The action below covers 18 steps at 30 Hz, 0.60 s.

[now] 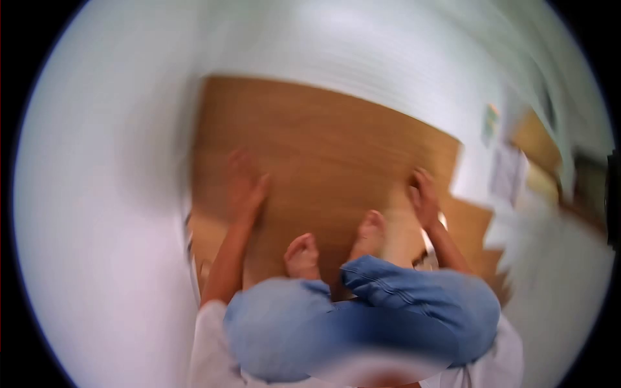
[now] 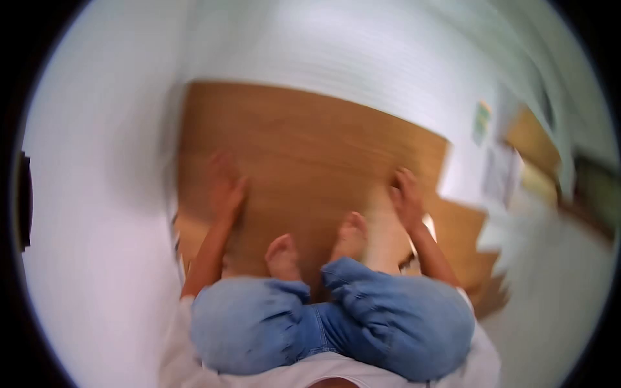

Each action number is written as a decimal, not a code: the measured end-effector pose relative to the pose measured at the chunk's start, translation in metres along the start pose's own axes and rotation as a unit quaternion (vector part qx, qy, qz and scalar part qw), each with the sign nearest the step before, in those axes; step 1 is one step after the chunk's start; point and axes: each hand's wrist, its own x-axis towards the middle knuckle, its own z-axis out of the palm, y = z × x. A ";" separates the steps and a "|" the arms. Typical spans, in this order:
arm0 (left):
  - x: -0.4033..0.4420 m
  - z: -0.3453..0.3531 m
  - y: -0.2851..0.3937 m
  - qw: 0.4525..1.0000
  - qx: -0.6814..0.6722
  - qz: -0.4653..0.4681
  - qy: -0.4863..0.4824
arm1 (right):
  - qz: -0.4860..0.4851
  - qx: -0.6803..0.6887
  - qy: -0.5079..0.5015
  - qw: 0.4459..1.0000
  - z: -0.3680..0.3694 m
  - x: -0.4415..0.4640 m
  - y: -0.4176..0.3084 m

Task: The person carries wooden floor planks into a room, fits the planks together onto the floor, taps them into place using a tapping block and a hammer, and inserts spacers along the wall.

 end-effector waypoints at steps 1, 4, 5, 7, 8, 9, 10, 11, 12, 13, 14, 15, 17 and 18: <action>-0.009 0.017 -0.017 0.998 0.054 0.033 0.030 | 0.024 -0.004 0.027 0.999 -0.001 -0.024 0.009; -0.002 -0.006 0.008 0.996 0.083 0.032 -0.006 | 0.117 -0.045 0.114 0.985 -0.013 -0.114 0.024; -0.003 0.019 -0.021 0.991 0.104 0.076 0.031 | 0.247 -0.074 0.190 0.947 -0.007 -0.186 0.031; -0.002 0.013 -0.013 0.990 0.103 0.087 0.042 | 0.367 -0.108 0.236 0.893 -0.006 -0.259 0.023; -0.001 0.010 -0.015 0.989 0.113 0.091 0.025 | 0.439 -0.118 0.239 0.858 0.003 -0.301 0.019; -0.002 0.011 -0.016 0.988 0.125 0.084 0.017 | 0.469 -0.122 0.245 0.840 0.012 -0.339 0.008; -0.002 0.014 -0.019 0.987 0.119 0.107 0.009 | 0.564 -0.124 0.260 0.774 0.020 -0.373 0.000; -0.002 0.016 -0.026 0.983 0.145 0.113 0.014 | 0.647 -0.123 0.272 0.702 0.032 -0.404 -0.005; -0.001 0.016 -0.035 0.977 0.175 0.121 0.020 | 0.660 -0.119 0.276 0.688 0.046 -0.436 -0.013; 0.001 0.011 -0.038 0.974 0.177 0.137 0.017 | 0.747 -0.136 0.239 0.605 0.063 -0.472 -0.019; 0.000 0.008 -0.037 0.974 0.179 0.138 0.011 | 0.817 -0.153 0.199 0.519 0.067 -0.484 -0.022; -0.001 0.007 -0.036 0.973 0.183 0.138 0.006 | 0.822 -0.147 0.200 0.512 0.075 -0.493 -0.024; -0.001 -0.003 -0.032 0.969 0.193 0.154 -0.002 | 0.868 -0.039 0.164 0.468 0.082 -0.495 -0.043; -0.002 -0.004 -0.028 0.969 0.196 0.153 -0.008 | 0.869 -0.033 0.166 0.466 0.079 -0.488 -0.042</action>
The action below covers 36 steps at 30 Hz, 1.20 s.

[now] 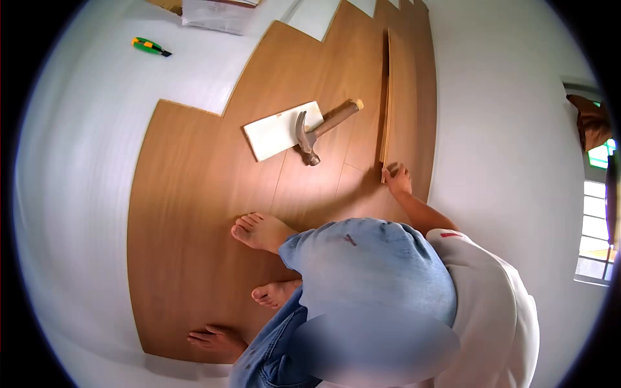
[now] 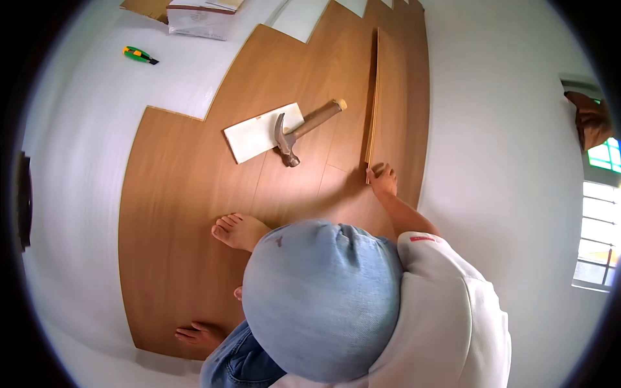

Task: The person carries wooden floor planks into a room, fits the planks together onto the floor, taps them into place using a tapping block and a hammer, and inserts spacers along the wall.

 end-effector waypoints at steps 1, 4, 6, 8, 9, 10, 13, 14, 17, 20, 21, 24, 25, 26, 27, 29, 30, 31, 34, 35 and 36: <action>-0.001 -0.002 0.003 1.000 0.000 0.000 0.001 | -0.032 -0.006 -0.031 0.999 0.000 -0.003 -0.010; -0.001 0.000 0.009 1.000 0.005 0.004 0.006 | -0.062 -0.052 -0.064 0.995 0.017 0.013 -0.011; 0.000 0.002 0.009 1.000 0.004 0.007 0.012 | -0.078 -0.106 -0.089 0.987 0.016 0.020 -0.014; 0.000 0.004 0.008 1.000 0.005 0.010 0.016 | -0.057 -0.137 -0.112 0.983 -0.001 0.020 -0.009; 0.001 0.006 0.007 1.000 0.004 0.009 0.021 | -0.043 -0.167 -0.127 0.977 -0.008 0.028 -0.007; 0.001 0.007 0.004 1.000 0.004 0.011 0.022 | -0.038 -0.168 -0.129 0.977 -0.015 0.033 0.002; 0.001 0.006 0.000 1.000 0.004 0.010 0.026 | -0.044 -0.156 -0.143 0.976 -0.026 0.053 0.031; 0.000 0.006 -0.002 1.000 0.003 0.009 0.029 | -0.040 -0.178 -0.145 0.972 -0.026 0.058 0.033; -0.002 0.005 -0.004 0.999 0.005 0.007 0.031 | -0.023 -0.213 -0.142 0.966 -0.014 0.066 0.033; -0.002 -0.002 0.001 0.999 -0.001 0.014 0.032 | -0.059 -0.121 -0.045 0.990 0.002 0.067 0.008; -0.003 -0.002 0.002 0.999 0.002 0.013 0.035 | -0.098 -0.092 -0.038 0.990 0.002 0.062 -0.009; 0.001 -0.007 0.003 0.999 -0.007 0.031 0.010 | -0.103 -0.113 -0.010 0.988 0.042 0.071 -0.022; -0.001 -0.011 0.009 1.000 -0.006 0.024 -0.002 | -0.079 -0.166 0.019 0.983 0.059 0.080 -0.026; 0.000 -0.016 0.010 1.000 -0.001 0.014 -0.011 | -0.040 -0.136 0.009 0.990 0.051 0.075 -0.037; 0.000 -0.014 0.006 1.000 0.011 0.004 0.004 | -0.005 -0.104 -0.006 0.995 0.046 0.068 -0.050; -0.002 0.000 0.000 1.000 -0.006 0.017 0.018 | -0.049 -0.236 -0.006 0.971 0.059 0.078 -0.053; -0.001 -0.006 0.003 1.000 0.016 0.020 0.012 | -0.050 -0.194 0.014 0.980 0.061 0.076 -0.053; -0.001 -0.009 0.009 1.000 0.019 0.009 0.017 | -0.052 -0.154 0.036 0.986 0.058 0.075 -0.052; 0.000 -0.023 0.016 1.000 0.010 -0.001 0.005 | -0.090 -0.144 -0.058 0.984 0.027 0.074 -0.057; 0.001 -0.028 0.024 1.000 -0.005 -0.009 -0.011 | -0.126 -0.149 -0.076 0.978 0.011 0.065 -0.066; 0.003 -0.031 0.028 0.999 -0.019 -0.015 -0.028 | -0.138 -0.145 -0.071 0.977 0.004 0.060 -0.076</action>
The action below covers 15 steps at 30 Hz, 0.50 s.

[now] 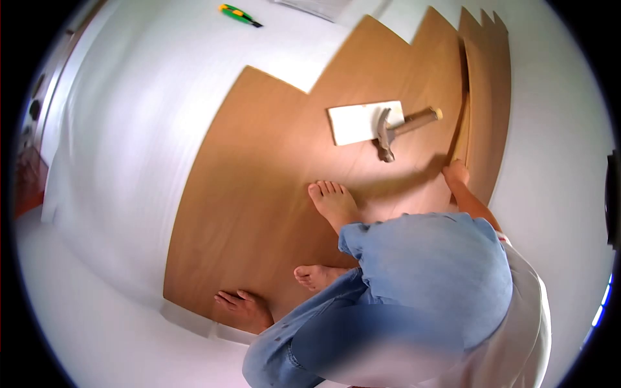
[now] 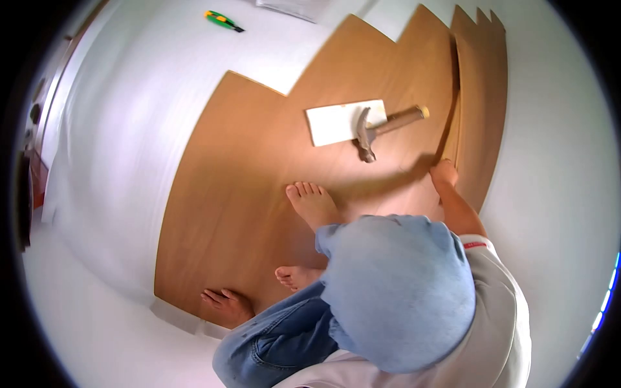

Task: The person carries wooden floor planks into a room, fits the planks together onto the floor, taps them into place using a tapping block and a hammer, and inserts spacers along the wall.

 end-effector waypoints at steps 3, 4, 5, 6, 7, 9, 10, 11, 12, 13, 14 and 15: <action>0.003 0.001 -0.009 0.999 -0.018 -0.023 -0.044 | 0.035 -0.044 0.029 0.998 -0.035 -0.014 -0.010; 0.002 0.003 -0.010 0.998 -0.035 -0.023 -0.048 | -0.004 -0.096 -0.002 0.995 -0.058 -0.026 -0.019; 0.002 0.006 -0.014 0.998 -0.038 -0.018 -0.036 | -0.039 -0.146 -0.029 0.988 -0.079 -0.028 -0.024; 0.001 0.010 -0.016 0.999 -0.040 -0.014 -0.025 | -0.062 -0.153 -0.038 0.986 -0.088 -0.019 -0.021; 0.001 0.014 -0.017 0.998 -0.058 -0.012 -0.027 | -0.087 -0.159 -0.048 0.982 -0.095 -0.010 -0.019; 0.001 0.018 -0.020 1.000 -0.011 -0.007 -0.001 | -0.128 -0.174 -0.056 0.975 -0.120 -0.006 -0.028; -0.001 0.019 -0.021 1.000 -0.021 -0.007 -0.002 | -0.178 -0.188 -0.078 0.963 -0.131 -0.006 -0.035; -0.002 0.018 -0.020 1.000 -0.013 -0.001 0.010 | -0.173 -0.191 -0.071 0.964 -0.143 -0.009 -0.047; 0.000 0.020 -0.020 1.000 -0.004 0.008 0.022 | -0.207 -0.193 -0.060 0.957 -0.155 -0.016 -0.059; 0.000 0.023 -0.023 1.000 -0.013 0.012 0.022 | -0.239 -0.195 -0.049 0.950 -0.164 -0.022 -0.068; -0.002 0.024 -0.026 1.000 -0.006 0.012 0.025 | -0.233 -0.194 -0.045 0.952 -0.167 -0.025 -0.073; -0.001 0.026 -0.028 1.000 0.000 0.012 0.029 | -0.262 -0.162 -0.016 0.951 -0.170 -0.027 -0.078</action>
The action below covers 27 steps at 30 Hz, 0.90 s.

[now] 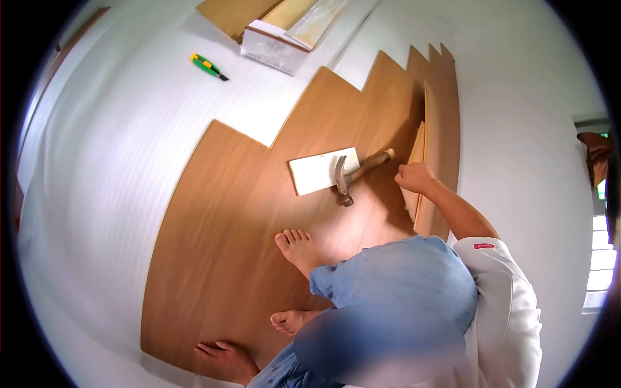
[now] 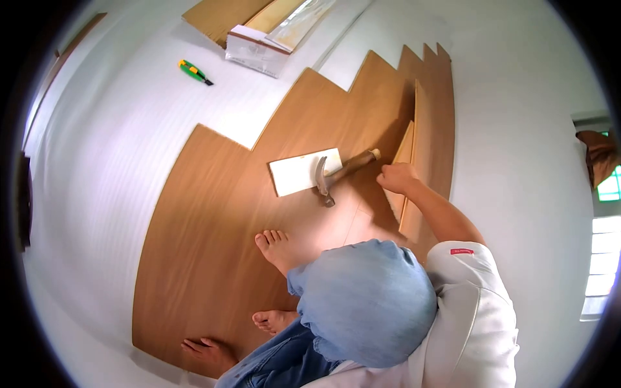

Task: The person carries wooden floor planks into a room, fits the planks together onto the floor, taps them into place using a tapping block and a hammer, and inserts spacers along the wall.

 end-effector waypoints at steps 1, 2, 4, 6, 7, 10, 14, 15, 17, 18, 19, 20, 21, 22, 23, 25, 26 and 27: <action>0.003 -0.011 0.008 1.000 0.007 -0.009 -0.015 | -0.024 0.021 0.040 0.999 -0.006 0.002 -0.006; 0.005 -0.016 0.013 1.000 0.000 -0.008 -0.011 | -0.020 0.021 0.047 0.998 -0.019 -0.001 -0.016; 0.006 -0.021 0.018 1.000 0.012 -0.003 -0.011 | -0.027 0.037 0.091 0.995 -0.042 -0.010 -0.031; 0.010 -0.028 0.029 1.000 -0.003 -0.012 -0.001 | -0.026 0.057 0.142 0.988 -0.057 -0.014 -0.041; 0.013 -0.041 0.038 1.000 -0.007 -0.018 -0.014 | -0.029 0.075 0.115 0.990 -0.070 -0.017 -0.048; 0.027 -0.097 0.077 0.998 -0.013 -0.041 -0.051 | -0.058 0.123 0.083 0.987 -0.083 -0.012 -0.070; 0.023 -0.097 0.077 0.999 0.004 -0.032 -0.041 | -0.155 0.051 0.054 0.985 -0.080 0.014 -0.125; 0.031 -0.113 0.088 0.999 0.008 -0.034 -0.039 | -0.160 0.053 0.054 0.984 -0.087 0.015 -0.142; 0.047 -0.145 0.107 0.992 0.053 -0.001 -0.116 | -0.191 0.029 0.030 0.981 -0.102 0.016 -0.170; 0.041 -0.119 0.091 0.992 0.059 -0.006 -0.113 | -0.198 0.031 0.030 0.979 -0.104 0.022 -0.183; 0.027 -0.067 0.058 0.995 0.054 -0.001 -0.081 | -0.216 0.014 0.047 0.975 -0.106 0.025 -0.197; 0.019 -0.064 0.053 0.997 0.057 -0.005 -0.054 | -0.245 -0.005 0.058 0.968 -0.108 0.030 -0.209; 0.008 -0.062 0.044 0.995 0.054 -0.023 -0.082 | -0.274 -0.008 0.050 0.960 -0.111 0.035 -0.221; 0.017 -0.075 0.058 0.992 0.052 -0.046 -0.107 | -0.290 -0.001 0.049 0.956 -0.119 0.037 -0.231; 0.017 -0.074 0.055 0.991 0.071 -0.047 -0.106 | -0.309 0.003 0.050 0.950 -0.129 0.040 -0.247; 0.017 -0.058 0.047 0.994 0.068 -0.041 -0.070 | -0.346 -0.014 0.062 0.936 -0.145 0.041 -0.277; 0.013 -0.049 0.043 0.997 0.048 -0.039 -0.039 | -0.350 -0.030 0.075 0.933 -0.153 0.039 -0.291; 0.007 -0.025 0.030 0.999 0.002 -0.037 0.003 | -0.375 -0.038 0.071 0.923 -0.161 0.036 -0.306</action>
